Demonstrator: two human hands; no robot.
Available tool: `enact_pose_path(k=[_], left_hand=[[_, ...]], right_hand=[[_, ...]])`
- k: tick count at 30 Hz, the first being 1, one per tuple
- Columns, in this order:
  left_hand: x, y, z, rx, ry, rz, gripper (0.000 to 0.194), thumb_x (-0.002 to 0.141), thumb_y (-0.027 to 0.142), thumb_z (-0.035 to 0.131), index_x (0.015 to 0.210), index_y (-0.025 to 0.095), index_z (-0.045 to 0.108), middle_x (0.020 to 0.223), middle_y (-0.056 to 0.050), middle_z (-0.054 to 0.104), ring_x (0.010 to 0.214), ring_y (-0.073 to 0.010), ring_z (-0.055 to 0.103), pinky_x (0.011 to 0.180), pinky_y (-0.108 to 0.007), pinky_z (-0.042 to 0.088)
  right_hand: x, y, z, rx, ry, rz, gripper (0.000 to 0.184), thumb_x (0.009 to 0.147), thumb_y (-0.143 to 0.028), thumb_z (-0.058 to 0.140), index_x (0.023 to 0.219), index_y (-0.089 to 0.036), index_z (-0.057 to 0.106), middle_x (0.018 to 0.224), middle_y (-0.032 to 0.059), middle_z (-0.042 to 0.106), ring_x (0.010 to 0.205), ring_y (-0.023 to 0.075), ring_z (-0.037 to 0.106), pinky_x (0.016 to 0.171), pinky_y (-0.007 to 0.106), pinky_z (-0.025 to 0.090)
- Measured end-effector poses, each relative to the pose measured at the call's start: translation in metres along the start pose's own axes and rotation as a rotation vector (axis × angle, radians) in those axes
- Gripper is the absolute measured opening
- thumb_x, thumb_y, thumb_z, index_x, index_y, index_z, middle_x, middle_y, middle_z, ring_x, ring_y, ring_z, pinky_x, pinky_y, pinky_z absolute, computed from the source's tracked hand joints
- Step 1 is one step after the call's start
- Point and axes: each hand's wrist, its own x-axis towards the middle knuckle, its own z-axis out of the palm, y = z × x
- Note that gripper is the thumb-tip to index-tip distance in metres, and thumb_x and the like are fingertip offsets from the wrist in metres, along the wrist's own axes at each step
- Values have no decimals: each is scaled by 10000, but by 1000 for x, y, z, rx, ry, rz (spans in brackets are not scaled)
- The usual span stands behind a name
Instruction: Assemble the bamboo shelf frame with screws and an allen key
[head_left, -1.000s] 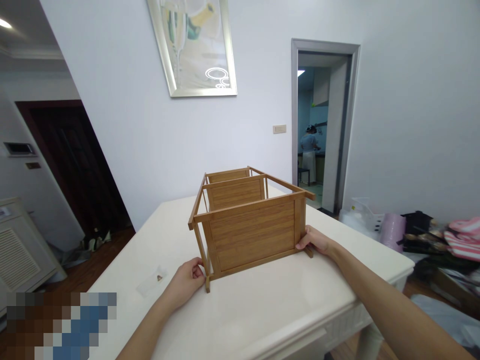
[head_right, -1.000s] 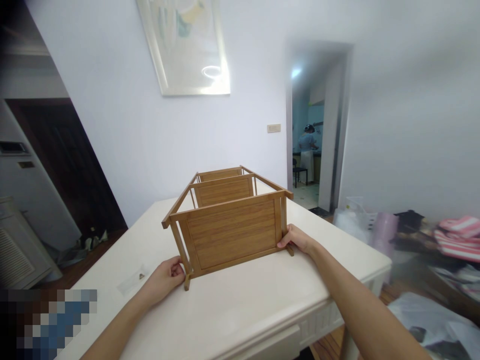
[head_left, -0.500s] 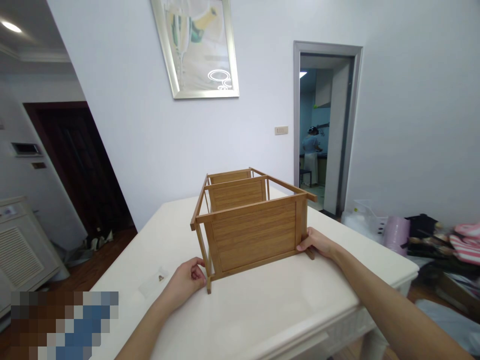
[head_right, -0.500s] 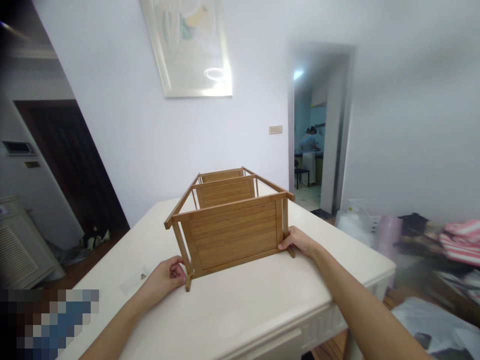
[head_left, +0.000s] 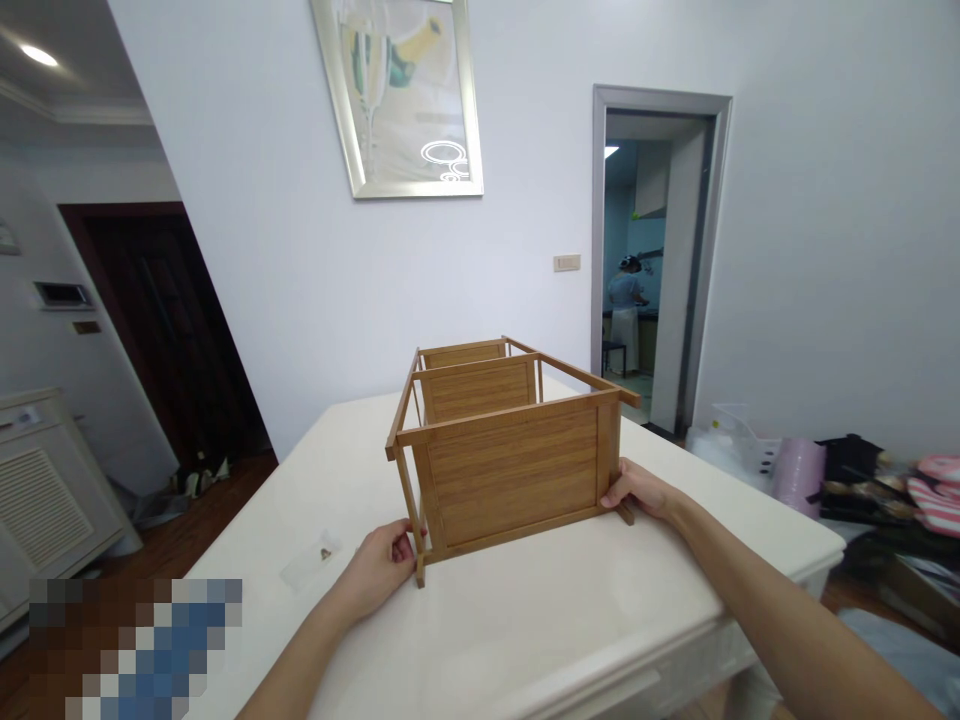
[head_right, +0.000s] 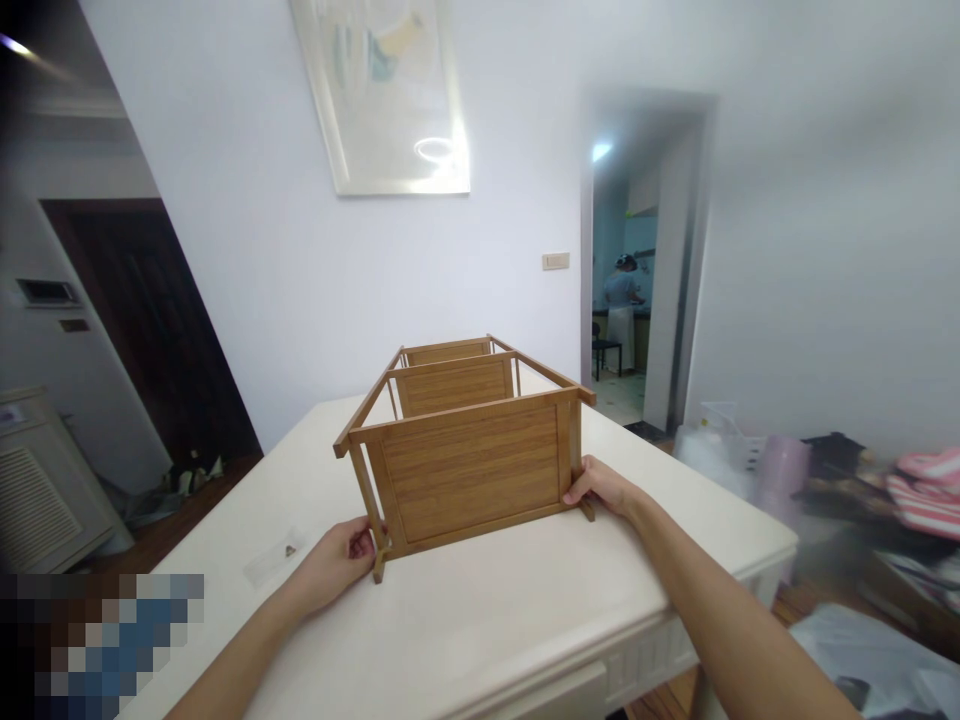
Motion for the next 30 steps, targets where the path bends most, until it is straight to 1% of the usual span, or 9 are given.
enact_pose_path(k=[3, 7, 12, 21, 24, 26, 27, 28, 30], left_hand=[[0, 0, -1, -11, -3, -4, 357, 679, 236, 592, 1018, 151, 666, 675, 28, 586, 648, -153, 535, 602, -257, 388], [2, -5, -2, -59, -20, -18, 383, 632, 191, 598, 1007, 149, 661, 699, 16, 625, 681, -163, 581, 637, -262, 425], [3, -9, -4, -100, -33, -33, 385, 609, 161, 602, 991, 153, 647, 738, 0, 664, 714, -168, 625, 675, -271, 454], [3, -5, -8, -79, -65, -29, 381, 592, 143, 590, 967, 154, 661, 781, -15, 691, 721, -168, 634, 690, -279, 465], [3, -4, -8, -55, -46, -35, 353, 592, 161, 599, 937, 151, 675, 765, -9, 682, 694, -162, 611, 663, -269, 447], [2, -4, -9, -34, -18, -39, 343, 601, 189, 619, 935, 153, 689, 722, 6, 661, 671, -159, 585, 639, -262, 423], [2, -4, -9, -27, -6, -38, 347, 609, 204, 628, 946, 155, 696, 704, 14, 650, 664, -157, 575, 633, -259, 413], [3, -4, -9, -22, 5, -36, 354, 618, 218, 635, 960, 157, 701, 691, 20, 640, 660, -156, 567, 631, -257, 405], [4, -4, -10, -20, 21, -29, 368, 629, 228, 637, 984, 159, 707, 681, 27, 626, 661, -152, 558, 633, -252, 395]], right_hand=[[-2, -1, 1, -7, -3, 3, 276, 418, -136, 759, 692, -110, 743, 717, 78, 746, 720, 246, 688, 662, 304, 549], [-1, 0, 1, -19, -4, 8, 285, 427, -158, 776, 706, -107, 743, 725, 81, 746, 742, 251, 695, 706, 321, 559], [1, 3, 0, -39, 3, 15, 328, 420, -209, 805, 722, -95, 744, 744, 98, 750, 735, 257, 699, 709, 329, 568], [-2, 2, 1, -50, 8, 1, 360, 426, -229, 840, 755, -116, 749, 783, 95, 760, 801, 284, 712, 792, 367, 569], [-3, -1, 1, -68, -13, -16, 375, 441, -257, 862, 777, -137, 748, 810, 90, 763, 813, 283, 709, 810, 374, 565], [-2, -1, 2, -106, 6, -42, 391, 459, -307, 875, 789, -145, 743, 812, 86, 757, 781, 269, 699, 782, 366, 565], [-1, 0, 2, -140, 36, -61, 407, 469, -343, 878, 796, -146, 739, 799, 84, 750, 747, 257, 688, 739, 355, 564], [0, 1, 3, -183, 79, -82, 430, 479, -386, 878, 805, -144, 734, 776, 80, 739, 702, 242, 670, 676, 341, 556], [3, 4, 5, -272, 171, -118, 489, 501, -466, 865, 838, -142, 721, 728, 65, 708, 604, 202, 614, 539, 310, 499]])
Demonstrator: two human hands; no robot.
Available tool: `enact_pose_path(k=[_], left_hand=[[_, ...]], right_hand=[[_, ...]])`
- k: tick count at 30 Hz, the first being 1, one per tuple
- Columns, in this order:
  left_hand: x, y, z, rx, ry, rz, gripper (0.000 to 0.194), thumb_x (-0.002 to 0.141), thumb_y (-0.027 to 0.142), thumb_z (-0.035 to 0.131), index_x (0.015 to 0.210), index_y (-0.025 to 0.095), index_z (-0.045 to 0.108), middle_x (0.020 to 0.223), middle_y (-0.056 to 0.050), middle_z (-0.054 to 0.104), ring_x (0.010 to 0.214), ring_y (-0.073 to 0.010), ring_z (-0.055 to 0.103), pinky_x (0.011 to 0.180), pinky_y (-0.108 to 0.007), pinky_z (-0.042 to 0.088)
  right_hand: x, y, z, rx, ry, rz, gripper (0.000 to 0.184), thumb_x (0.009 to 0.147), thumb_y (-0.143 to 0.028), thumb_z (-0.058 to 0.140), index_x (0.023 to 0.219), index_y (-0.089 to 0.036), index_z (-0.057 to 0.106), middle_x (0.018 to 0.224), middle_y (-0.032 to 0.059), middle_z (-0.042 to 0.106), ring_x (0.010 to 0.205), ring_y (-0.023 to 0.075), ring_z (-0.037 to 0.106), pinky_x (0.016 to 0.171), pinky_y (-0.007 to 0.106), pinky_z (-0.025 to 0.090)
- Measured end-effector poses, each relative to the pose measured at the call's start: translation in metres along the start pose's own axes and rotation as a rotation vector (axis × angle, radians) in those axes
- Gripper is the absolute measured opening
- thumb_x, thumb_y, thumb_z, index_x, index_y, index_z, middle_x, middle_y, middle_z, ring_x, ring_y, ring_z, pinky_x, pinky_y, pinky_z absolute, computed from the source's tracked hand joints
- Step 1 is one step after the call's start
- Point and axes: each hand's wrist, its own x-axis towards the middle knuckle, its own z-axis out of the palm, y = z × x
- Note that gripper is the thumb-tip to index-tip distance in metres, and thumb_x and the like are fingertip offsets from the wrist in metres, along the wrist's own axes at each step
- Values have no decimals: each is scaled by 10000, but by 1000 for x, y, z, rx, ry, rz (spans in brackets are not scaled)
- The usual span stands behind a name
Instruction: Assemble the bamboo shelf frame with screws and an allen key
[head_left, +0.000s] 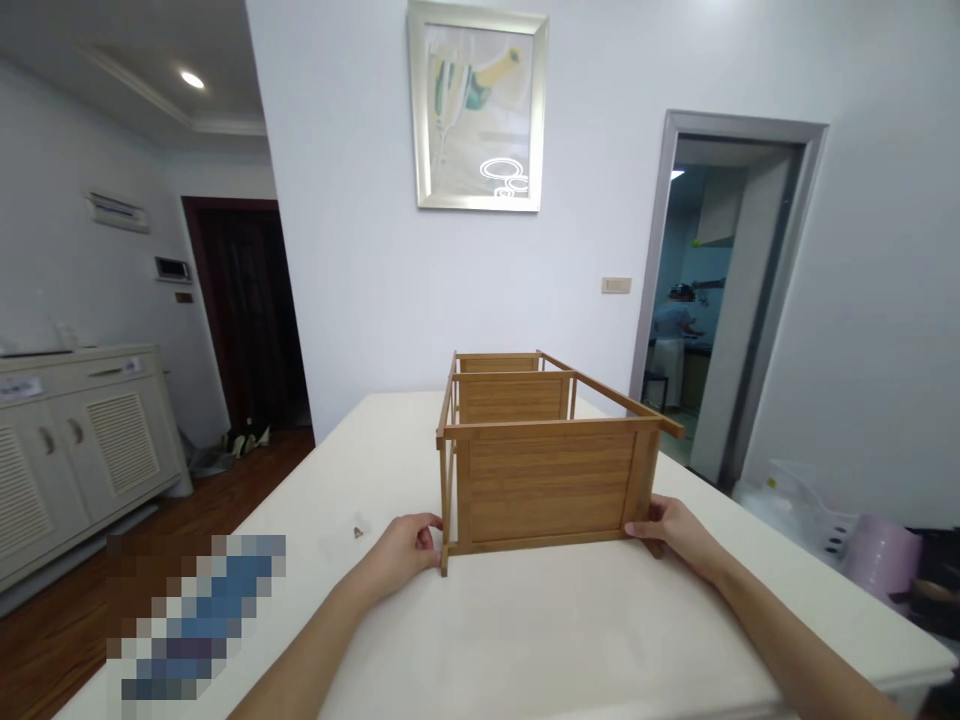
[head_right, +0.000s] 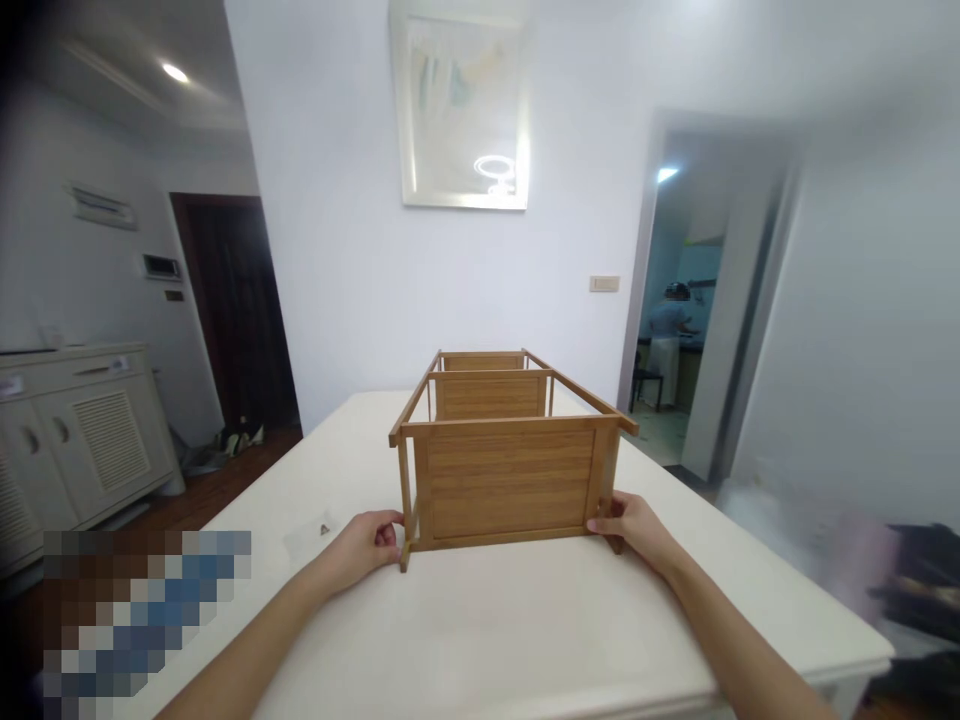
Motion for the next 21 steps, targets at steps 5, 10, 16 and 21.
enact_pose_path(k=[5, 10, 16, 21], left_hand=[[4, -2, 2, -6, 13, 25, 377, 626, 215, 637, 989, 154, 716, 693, 23, 627, 671, -146, 546, 649, -247, 396], [6, -4, 4, -19, 14, 37, 364, 630, 214, 629, 977, 154, 723, 707, 10, 652, 671, -147, 554, 650, -247, 398], [6, -6, 6, -46, -2, 38, 379, 629, 221, 642, 993, 158, 726, 697, 8, 673, 663, -150, 559, 650, -249, 404], [2, 1, 9, -55, -52, 55, 370, 636, 218, 652, 992, 158, 734, 711, 7, 686, 666, -151, 580, 652, -250, 421]], right_hand=[[4, 3, 5, -131, 107, -10, 497, 568, -522, 796, 891, -167, 668, 606, -6, 585, 473, 137, 474, 434, 281, 371], [-9, 8, 8, -380, 380, -46, 576, 574, -448, 741, 1055, -164, 601, 804, 66, 619, 621, 225, 592, 557, 355, 486], [-58, -6, 93, -673, 407, -618, 158, 894, -329, 499, 995, -238, 579, 921, 97, 625, 832, 260, 621, 739, 399, 513], [-59, -45, 189, -893, 39, -807, 284, 928, -125, 414, 1116, -227, 600, 904, 76, 690, 811, 225, 655, 719, 331, 493]])
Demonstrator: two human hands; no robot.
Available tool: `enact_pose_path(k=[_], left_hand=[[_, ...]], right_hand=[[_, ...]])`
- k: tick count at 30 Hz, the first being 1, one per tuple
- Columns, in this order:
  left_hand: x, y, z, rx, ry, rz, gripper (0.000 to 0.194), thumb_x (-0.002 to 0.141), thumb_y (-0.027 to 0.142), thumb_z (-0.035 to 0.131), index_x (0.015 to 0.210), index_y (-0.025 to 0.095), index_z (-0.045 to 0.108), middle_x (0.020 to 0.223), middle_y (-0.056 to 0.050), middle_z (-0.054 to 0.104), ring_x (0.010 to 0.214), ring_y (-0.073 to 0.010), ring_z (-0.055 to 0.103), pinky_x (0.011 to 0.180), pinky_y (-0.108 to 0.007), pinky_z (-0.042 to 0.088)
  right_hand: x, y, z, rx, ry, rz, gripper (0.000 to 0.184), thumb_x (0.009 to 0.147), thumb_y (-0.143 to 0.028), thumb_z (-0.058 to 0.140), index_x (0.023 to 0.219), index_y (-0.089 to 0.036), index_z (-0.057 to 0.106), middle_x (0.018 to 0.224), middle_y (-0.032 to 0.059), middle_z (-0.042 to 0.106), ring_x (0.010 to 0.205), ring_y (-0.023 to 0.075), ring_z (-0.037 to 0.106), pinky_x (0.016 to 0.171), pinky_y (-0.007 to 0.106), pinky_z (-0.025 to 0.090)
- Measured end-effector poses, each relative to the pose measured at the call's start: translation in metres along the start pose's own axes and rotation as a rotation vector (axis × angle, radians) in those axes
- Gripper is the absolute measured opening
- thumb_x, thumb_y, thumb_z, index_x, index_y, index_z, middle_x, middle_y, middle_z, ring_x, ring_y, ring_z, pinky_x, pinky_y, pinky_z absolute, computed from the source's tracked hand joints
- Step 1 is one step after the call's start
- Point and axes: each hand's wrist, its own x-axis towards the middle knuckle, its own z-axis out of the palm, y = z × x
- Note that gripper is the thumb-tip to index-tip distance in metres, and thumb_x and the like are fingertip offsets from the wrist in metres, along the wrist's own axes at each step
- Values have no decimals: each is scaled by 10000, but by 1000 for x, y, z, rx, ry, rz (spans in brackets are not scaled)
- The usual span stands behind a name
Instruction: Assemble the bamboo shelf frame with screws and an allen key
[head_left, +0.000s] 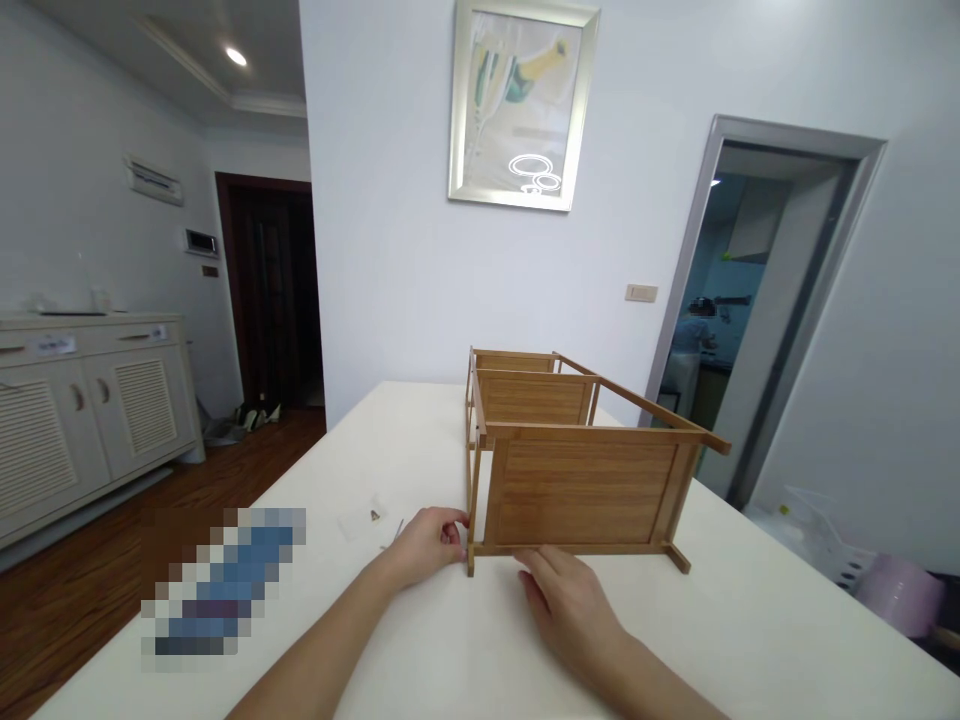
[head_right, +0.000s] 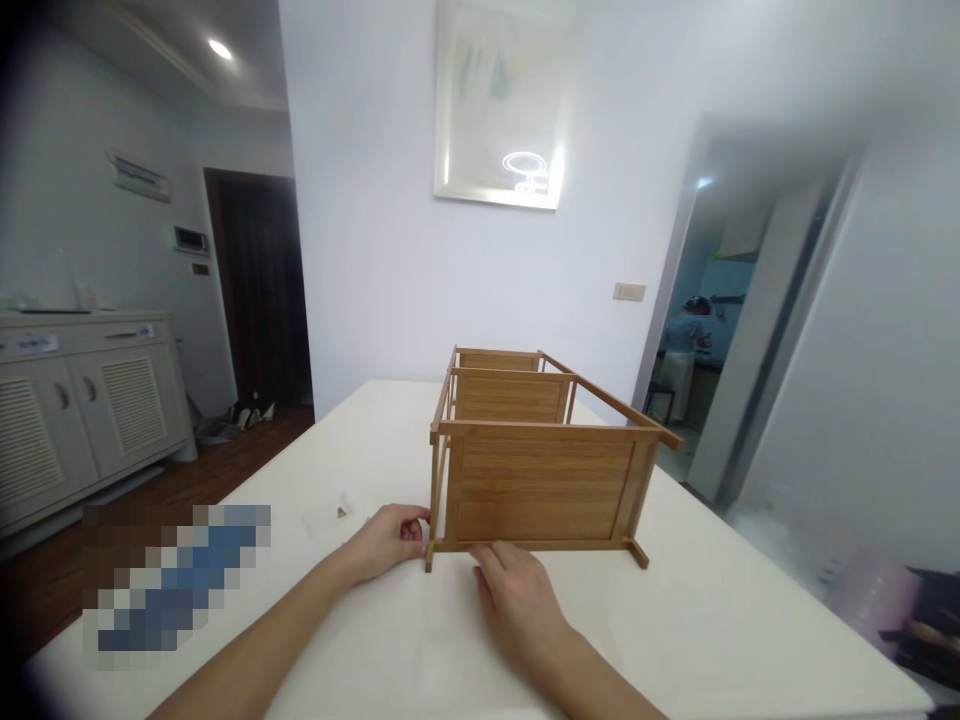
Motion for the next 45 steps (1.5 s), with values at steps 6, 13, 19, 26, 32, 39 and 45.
enact_pose_path(k=[6, 13, 19, 26, 32, 39, 45], left_hand=[[-1, 6, 11, -54, -46, 13, 399, 635, 221, 668, 1023, 141, 716, 736, -6, 712, 687, -166, 629, 639, -252, 452], [-1, 4, 9, -108, -39, 15, 432, 593, 198, 702, 1021, 140, 716, 731, -2, 715, 682, -168, 643, 637, -254, 469], [-3, 6, 5, -86, -43, 14, 442, 626, 174, 639, 1062, 153, 704, 754, -5, 727, 725, -169, 662, 664, -251, 477], [-7, 13, 1, 65, 26, -40, 326, 599, 285, 704, 900, 161, 728, 776, -31, 723, 712, -186, 629, 625, -273, 445], [-11, 23, 1, 117, -13, -23, 195, 635, 236, 594, 730, 162, 747, 698, -30, 723, 669, -174, 630, 601, -259, 437], [-9, 23, 4, 148, -41, -32, 229, 639, 221, 559, 754, 164, 748, 679, -18, 708, 635, -151, 597, 573, -240, 421], [-9, 23, 4, 188, -43, -14, 217, 680, 253, 559, 769, 178, 743, 691, -14, 691, 643, -149, 584, 614, -248, 426]], right_hand=[[39, -24, 13, -328, -297, -96, 436, 801, -47, 518, 1221, -132, 596, 802, 113, 706, 675, 219, 650, 578, 282, 392], [39, -27, 12, -389, -432, -16, 461, 824, -69, 488, 1262, -178, 581, 814, 100, 723, 675, 222, 677, 552, 266, 350], [42, -26, 9, -312, -505, 64, 495, 847, -53, 451, 1294, -238, 554, 869, 63, 732, 754, 194, 695, 581, 241, 333], [42, -26, 8, -253, -515, 106, 504, 860, -48, 420, 1294, -269, 548, 909, 52, 735, 782, 191, 691, 592, 249, 314], [44, -26, 7, -236, -517, 118, 473, 875, -71, 411, 1280, -274, 546, 925, 47, 735, 795, 192, 686, 602, 262, 326], [45, -29, 6, -250, -500, 98, 458, 837, -75, 440, 1240, -247, 573, 902, 57, 738, 790, 207, 692, 593, 277, 318], [44, -30, 4, -241, -498, 80, 413, 841, -113, 467, 1219, -242, 570, 904, 61, 736, 788, 208, 689, 618, 273, 343]])
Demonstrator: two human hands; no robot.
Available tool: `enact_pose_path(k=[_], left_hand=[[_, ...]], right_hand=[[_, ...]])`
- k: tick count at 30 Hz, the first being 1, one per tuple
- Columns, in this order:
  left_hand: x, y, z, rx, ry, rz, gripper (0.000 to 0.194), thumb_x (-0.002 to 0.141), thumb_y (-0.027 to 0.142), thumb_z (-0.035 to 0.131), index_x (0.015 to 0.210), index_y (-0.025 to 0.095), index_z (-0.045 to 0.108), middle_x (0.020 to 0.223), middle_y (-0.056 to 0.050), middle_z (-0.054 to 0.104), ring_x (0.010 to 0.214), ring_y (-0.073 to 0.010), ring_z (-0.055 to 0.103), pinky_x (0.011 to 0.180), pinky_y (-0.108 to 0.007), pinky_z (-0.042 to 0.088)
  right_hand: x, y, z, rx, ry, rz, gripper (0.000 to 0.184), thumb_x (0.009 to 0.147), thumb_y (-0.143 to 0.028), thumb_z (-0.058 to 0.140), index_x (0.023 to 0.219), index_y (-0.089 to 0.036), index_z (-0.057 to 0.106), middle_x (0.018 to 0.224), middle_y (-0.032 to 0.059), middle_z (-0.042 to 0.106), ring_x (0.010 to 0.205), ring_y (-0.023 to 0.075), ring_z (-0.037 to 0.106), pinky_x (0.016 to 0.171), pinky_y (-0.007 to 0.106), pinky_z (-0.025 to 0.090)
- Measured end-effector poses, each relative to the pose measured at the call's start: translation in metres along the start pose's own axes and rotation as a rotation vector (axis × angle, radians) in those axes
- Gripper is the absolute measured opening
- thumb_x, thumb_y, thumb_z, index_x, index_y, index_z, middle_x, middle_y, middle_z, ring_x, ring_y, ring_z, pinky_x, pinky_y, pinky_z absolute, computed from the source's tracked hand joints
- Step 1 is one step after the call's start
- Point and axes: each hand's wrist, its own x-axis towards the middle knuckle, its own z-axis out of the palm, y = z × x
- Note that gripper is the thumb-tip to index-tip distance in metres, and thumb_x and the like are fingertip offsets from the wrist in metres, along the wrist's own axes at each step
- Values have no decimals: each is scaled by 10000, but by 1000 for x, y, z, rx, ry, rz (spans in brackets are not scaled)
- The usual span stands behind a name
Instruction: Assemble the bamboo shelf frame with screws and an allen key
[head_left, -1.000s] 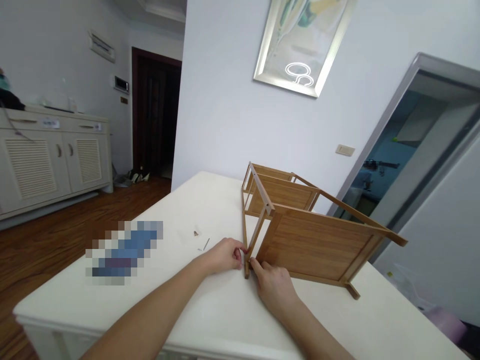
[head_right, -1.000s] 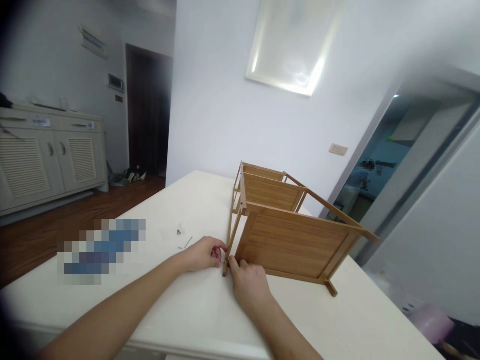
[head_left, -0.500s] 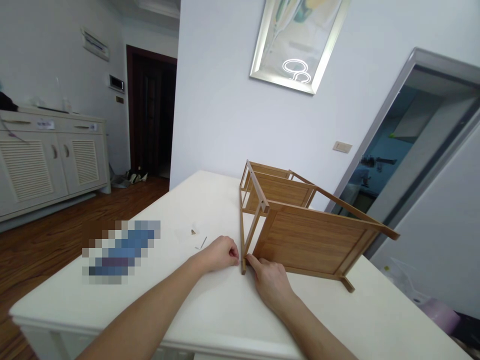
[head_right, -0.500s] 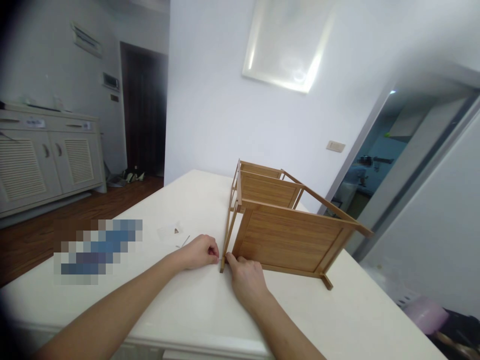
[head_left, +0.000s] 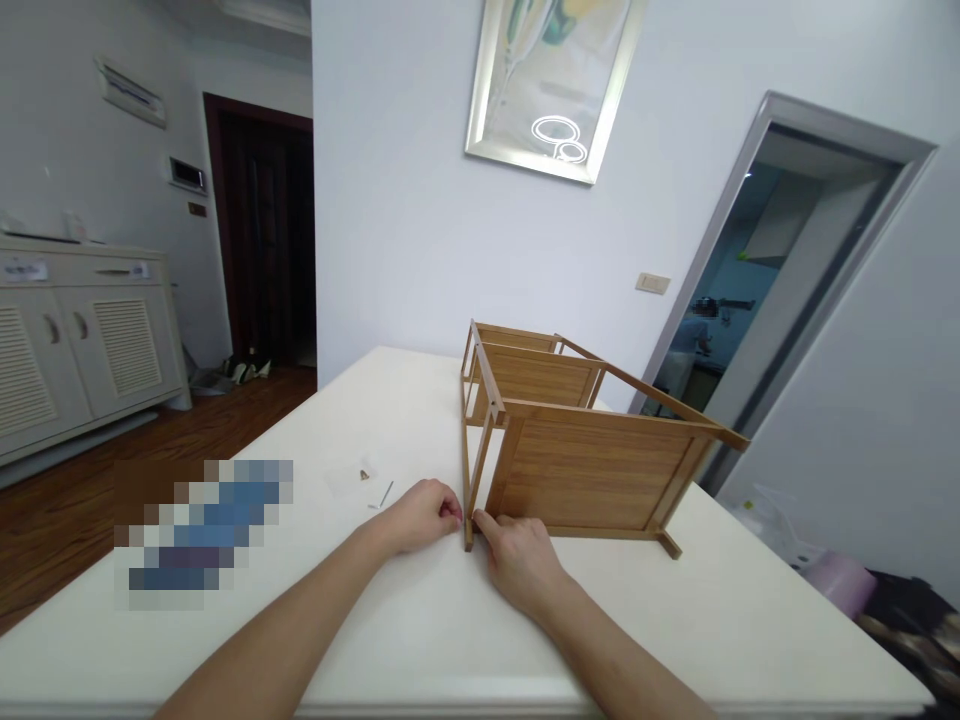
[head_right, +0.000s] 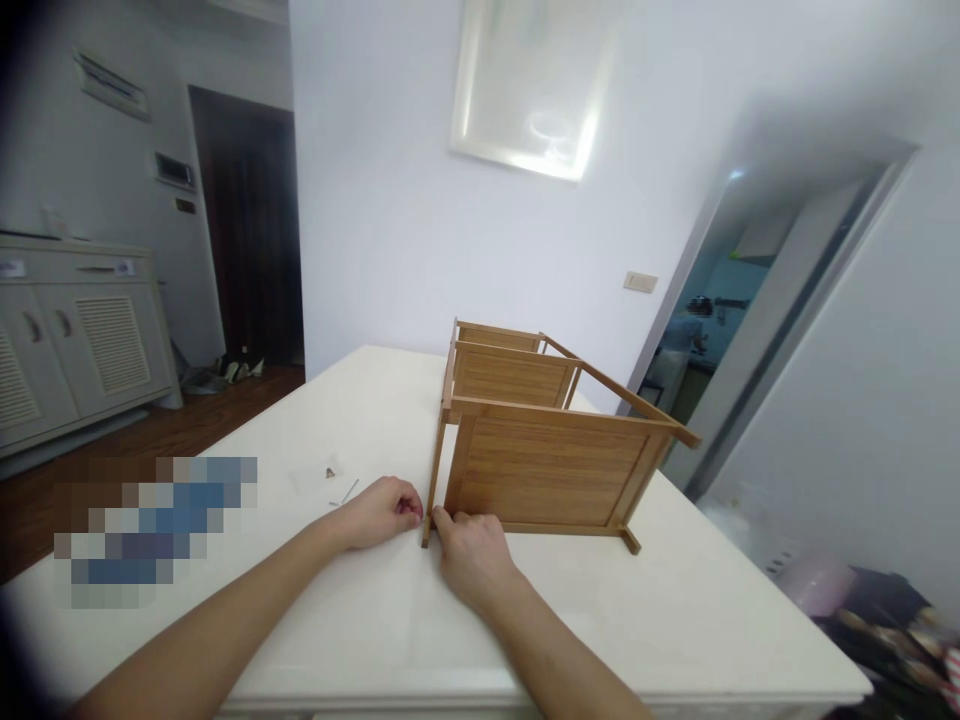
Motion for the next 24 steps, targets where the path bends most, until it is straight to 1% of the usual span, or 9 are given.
enact_pose_path(k=[6, 11, 14, 17, 20, 22, 24], left_hand=[[-1, 1, -1, 17, 7, -20, 206, 687, 288, 589, 770, 178, 742, 705, -14, 692, 671, -159, 595, 625, -249, 429], [0, 2, 1, 16, -8, -37, 195, 677, 256, 579, 758, 176, 737, 672, -3, 673, 648, -149, 582, 609, -243, 421], [2, 0, 3, 20, -15, -48, 196, 683, 258, 573, 767, 171, 728, 687, -7, 673, 663, -150, 588, 606, -242, 422], [1, -3, 2, 33, -20, -50, 239, 695, 295, 594, 847, 165, 727, 731, -15, 681, 689, -159, 598, 623, -249, 435], [-1, -3, -2, 60, -10, -44, 277, 741, 343, 582, 907, 170, 721, 799, -29, 691, 730, -170, 607, 661, -265, 444], [-4, -1, -3, 90, 3, -39, 246, 766, 349, 560, 856, 175, 709, 810, -36, 687, 737, -173, 602, 668, -272, 435], [-6, 1, -2, 119, 7, -37, 207, 775, 342, 552, 801, 183, 681, 773, -28, 670, 702, -167, 583, 641, -270, 415]], right_hand=[[-2, 1, 0, 23, 6, -7, 397, 833, -107, 467, 1196, -230, 570, 910, 75, 734, 778, 210, 684, 625, 273, 351], [-2, 2, 1, 43, 21, -8, 363, 841, -118, 475, 1173, -228, 573, 913, 77, 736, 784, 215, 684, 630, 276, 358], [-3, 2, 0, 53, 26, -8, 346, 841, -116, 484, 1158, -223, 573, 907, 78, 737, 787, 218, 687, 627, 276, 358], [-4, 0, -2, 63, 32, -8, 299, 869, -128, 477, 1139, -215, 573, 893, 87, 736, 786, 216, 689, 632, 279, 365], [-5, -1, -5, 72, 34, -15, 276, 877, -128, 479, 1124, -210, 569, 883, 88, 736, 787, 212, 692, 642, 280, 374], [-6, 0, -6, 72, 36, -21, 271, 873, -119, 478, 1114, -203, 567, 884, 90, 737, 788, 213, 695, 643, 280, 378], [-6, 0, -6, 68, 41, -25, 259, 882, -121, 465, 1107, -196, 568, 889, 96, 737, 784, 216, 698, 639, 283, 383]])
